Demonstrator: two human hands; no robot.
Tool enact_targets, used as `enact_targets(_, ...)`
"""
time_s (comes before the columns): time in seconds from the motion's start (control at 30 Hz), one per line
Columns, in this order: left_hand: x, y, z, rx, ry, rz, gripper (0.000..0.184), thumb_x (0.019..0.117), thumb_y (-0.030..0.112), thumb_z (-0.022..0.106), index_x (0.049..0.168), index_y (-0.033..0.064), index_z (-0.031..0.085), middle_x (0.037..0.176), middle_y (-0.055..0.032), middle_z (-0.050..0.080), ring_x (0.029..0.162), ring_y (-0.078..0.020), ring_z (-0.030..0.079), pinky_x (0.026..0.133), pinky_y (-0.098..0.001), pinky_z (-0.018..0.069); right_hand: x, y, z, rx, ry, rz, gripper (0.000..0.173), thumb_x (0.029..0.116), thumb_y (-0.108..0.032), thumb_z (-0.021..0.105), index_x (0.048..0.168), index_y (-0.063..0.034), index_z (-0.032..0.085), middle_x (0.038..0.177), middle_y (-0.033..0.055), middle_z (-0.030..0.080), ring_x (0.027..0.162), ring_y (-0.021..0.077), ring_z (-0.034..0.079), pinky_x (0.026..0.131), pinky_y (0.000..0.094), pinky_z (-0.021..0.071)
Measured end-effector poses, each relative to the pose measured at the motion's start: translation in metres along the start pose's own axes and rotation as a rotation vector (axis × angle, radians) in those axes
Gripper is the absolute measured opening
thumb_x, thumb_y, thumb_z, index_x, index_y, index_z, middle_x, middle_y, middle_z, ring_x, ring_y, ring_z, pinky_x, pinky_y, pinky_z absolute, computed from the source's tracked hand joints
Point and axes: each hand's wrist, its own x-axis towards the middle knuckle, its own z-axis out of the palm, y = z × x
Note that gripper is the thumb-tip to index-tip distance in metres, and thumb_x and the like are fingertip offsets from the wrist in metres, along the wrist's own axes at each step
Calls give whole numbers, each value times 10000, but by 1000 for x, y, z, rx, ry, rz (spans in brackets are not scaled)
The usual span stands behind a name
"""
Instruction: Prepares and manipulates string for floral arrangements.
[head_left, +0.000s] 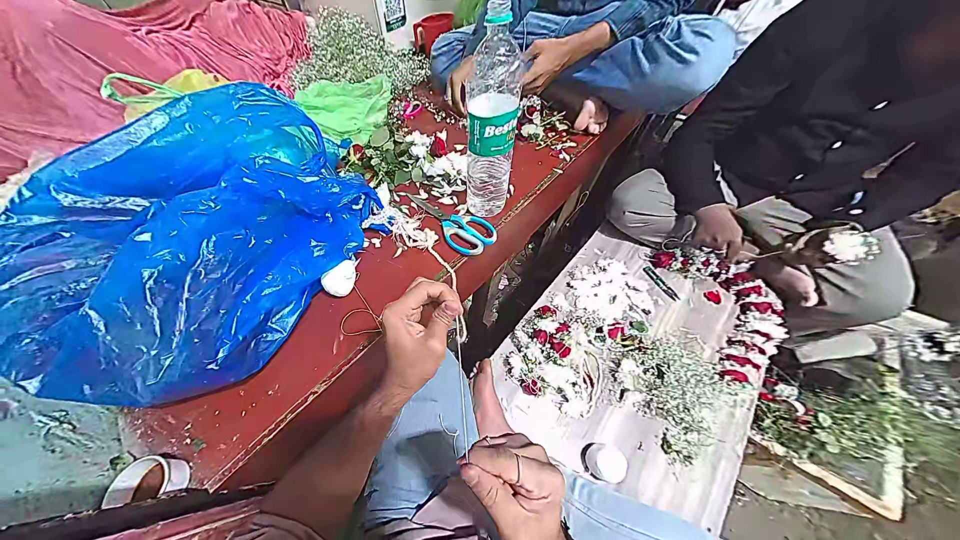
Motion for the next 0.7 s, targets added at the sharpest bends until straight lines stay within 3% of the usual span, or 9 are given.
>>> enact_targets(0.1,-8,-4,6,-72,-64,-40,48,939,-9,639,905,0,671,861,-75,687,803,-160,676,753,-332,600,-2,-13,-6,-40,12,-8,161,988,-126,678,860,-32,705,727,14,690,674,30,648,665,194,563)
enact_targets(0.17,-13,0,6,-148,-161,-52,78,976,53,627,936,-3,665,876,-63,699,826,-136,679,774,-321,587,-6,-27,-19,-72,20,88,194,997,-198,675,845,-88,724,759,-28,717,708,13,666,706,199,571)
enact_targets(0.27,-27,10,7,-209,-302,-33,168,1025,152,619,961,-2,639,879,-59,700,821,-118,688,765,-303,596,-40,-24,-55,9,-62,333,249,1024,-294,640,880,-123,749,800,-50,724,753,2,658,744,202,556)
enact_targets(0.33,-39,19,11,-221,-386,-36,226,1047,213,597,971,3,635,874,-63,715,787,-114,697,729,-295,605,-74,-1,-86,39,-107,549,302,1062,-290,563,882,-113,728,817,-3,707,759,65,649,731,273,552)
enact_targets(0.37,-45,24,14,-225,-445,-34,249,1052,237,589,968,7,636,873,-63,718,778,-109,701,725,-290,611,-83,8,-98,-12,-82,666,326,1073,-261,534,873,-85,722,831,33,724,772,111,674,747,323,574)
enact_targets(0.43,-58,30,20,-263,-586,0,267,1045,235,600,939,-3,659,841,-75,707,756,-97,682,710,-268,590,-85,22,-113,-275,35,850,207,1017,-179,600,954,-58,756,871,33,746,802,125,702,749,331,594)
enact_targets(0.53,-66,29,23,-281,-807,52,217,1022,185,625,936,-4,685,800,-75,683,725,-102,638,682,-259,534,-49,39,-123,-625,69,825,241,949,-264,644,1116,-129,755,1053,-31,762,989,98,716,837,349,611)
enact_targets(0.6,-68,22,20,-203,-955,34,185,1017,182,629,956,23,702,811,-64,702,750,-123,676,719,-305,571,-6,44,-117,-692,53,711,224,964,-231,650,1127,-112,746,1120,-9,753,1067,113,704,909,370,605)
enact_targets(0.7,-67,6,18,13,-1208,-24,146,1010,202,626,975,93,716,798,-45,707,749,-177,687,721,-422,558,66,56,-95,-776,5,489,207,976,-231,627,1081,-109,757,1089,1,748,1048,99,696,904,338,594)
